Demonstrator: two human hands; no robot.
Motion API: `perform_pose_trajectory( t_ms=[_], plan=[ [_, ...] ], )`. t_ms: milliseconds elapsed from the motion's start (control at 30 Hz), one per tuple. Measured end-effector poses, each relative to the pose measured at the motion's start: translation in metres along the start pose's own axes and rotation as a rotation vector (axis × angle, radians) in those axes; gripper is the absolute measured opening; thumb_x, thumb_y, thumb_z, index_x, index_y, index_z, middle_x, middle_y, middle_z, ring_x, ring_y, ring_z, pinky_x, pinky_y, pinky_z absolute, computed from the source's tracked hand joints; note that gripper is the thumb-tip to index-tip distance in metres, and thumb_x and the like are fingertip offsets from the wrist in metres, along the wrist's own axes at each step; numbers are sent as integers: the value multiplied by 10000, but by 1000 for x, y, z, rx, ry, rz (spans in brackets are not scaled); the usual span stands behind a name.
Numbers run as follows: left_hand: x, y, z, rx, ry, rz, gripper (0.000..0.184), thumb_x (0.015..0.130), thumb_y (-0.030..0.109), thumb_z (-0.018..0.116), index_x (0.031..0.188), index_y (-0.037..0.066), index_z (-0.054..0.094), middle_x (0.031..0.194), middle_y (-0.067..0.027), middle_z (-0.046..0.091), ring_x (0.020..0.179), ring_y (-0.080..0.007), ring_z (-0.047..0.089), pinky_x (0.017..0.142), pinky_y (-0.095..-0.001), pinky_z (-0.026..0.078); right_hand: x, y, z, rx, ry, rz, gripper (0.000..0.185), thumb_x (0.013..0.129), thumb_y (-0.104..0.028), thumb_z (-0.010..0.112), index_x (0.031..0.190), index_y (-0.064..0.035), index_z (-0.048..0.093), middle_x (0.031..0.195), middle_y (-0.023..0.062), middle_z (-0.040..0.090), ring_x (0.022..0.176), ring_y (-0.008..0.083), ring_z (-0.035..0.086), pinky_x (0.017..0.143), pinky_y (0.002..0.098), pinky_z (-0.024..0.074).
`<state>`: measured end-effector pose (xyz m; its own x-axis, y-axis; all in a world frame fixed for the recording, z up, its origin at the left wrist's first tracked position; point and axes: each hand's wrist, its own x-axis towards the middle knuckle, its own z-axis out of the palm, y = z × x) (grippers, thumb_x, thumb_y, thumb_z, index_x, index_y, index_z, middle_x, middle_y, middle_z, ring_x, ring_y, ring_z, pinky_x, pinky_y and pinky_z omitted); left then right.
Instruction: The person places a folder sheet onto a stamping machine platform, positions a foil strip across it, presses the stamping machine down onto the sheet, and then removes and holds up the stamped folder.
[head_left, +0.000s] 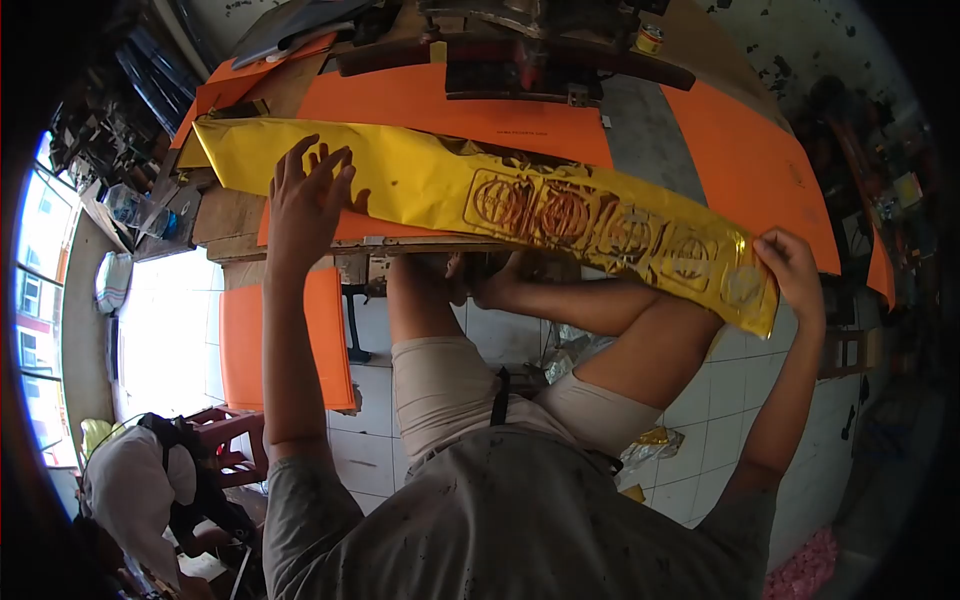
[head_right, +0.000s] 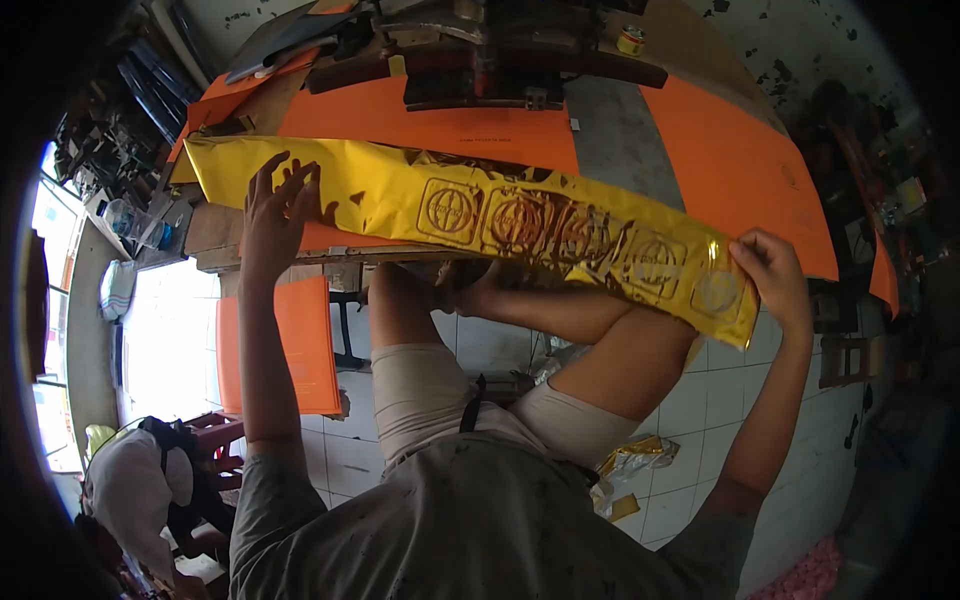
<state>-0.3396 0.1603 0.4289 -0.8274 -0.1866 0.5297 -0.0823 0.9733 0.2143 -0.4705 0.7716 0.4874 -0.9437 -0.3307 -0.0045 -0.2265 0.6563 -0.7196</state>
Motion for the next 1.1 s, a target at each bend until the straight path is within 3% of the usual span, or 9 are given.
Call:
perform_pose_trajectory(
  t_ms=[133,267,433,667,867,967,1100],
  plan=[
    [20,-21,8,46,-115,65,441,1054,375,536,1349,70,656,1517,-157,507,1432,-347,437,1185,-464,342,49,14,-3,-73,-3,-64,247,1014,-194,676,881,13,651,708,-20,602,645,41,524,600,246,418],
    [37,-46,22,-31,-195,68,469,1054,401,526,1366,69,637,1509,-172,515,1432,-362,438,1189,-468,339,98,28,-3,-199,-67,-91,236,999,-178,695,871,19,671,700,-4,601,636,60,534,610,264,435],
    [55,-62,34,-32,-257,96,529,1047,456,526,1363,44,629,1480,-186,538,1419,-369,451,1186,-479,339,147,35,-9,-332,-71,4,224,972,-196,727,869,1,697,700,22,629,634,103,584,624,308,470],
    [73,-63,40,-39,-226,178,493,1041,406,545,1333,16,624,1436,-174,566,1387,-362,477,1197,-511,309,201,46,-15,-506,-42,7,223,971,-221,740,908,-11,700,724,28,631,668,116,593,658,338,480],
    [87,-56,42,-45,-273,193,483,1051,385,513,1343,16,621,1432,-179,573,1386,-351,488,1222,-514,271,255,59,-28,-327,-49,77,247,981,-236,730,856,-30,672,661,32,611,591,124,581,602,345,463],
    [92,-56,47,-84,-309,201,474,1056,359,490,1364,19,607,1460,-176,555,1401,-343,482,1234,-507,255,281,81,-37,-442,16,25,256,979,-220,730,823,-34,649,646,45,628,554,122,575,569,345,450],
    [99,-52,44,-305,-406,115,472,1044,291,463,1405,7,572,1512,-185,513,1437,-350,448,1240,-473,261,299,93,-46,-477,36,55,271,959,-229,750,817,-9,679,707,73,667,634,152,648,621,360,515]
  ],
)
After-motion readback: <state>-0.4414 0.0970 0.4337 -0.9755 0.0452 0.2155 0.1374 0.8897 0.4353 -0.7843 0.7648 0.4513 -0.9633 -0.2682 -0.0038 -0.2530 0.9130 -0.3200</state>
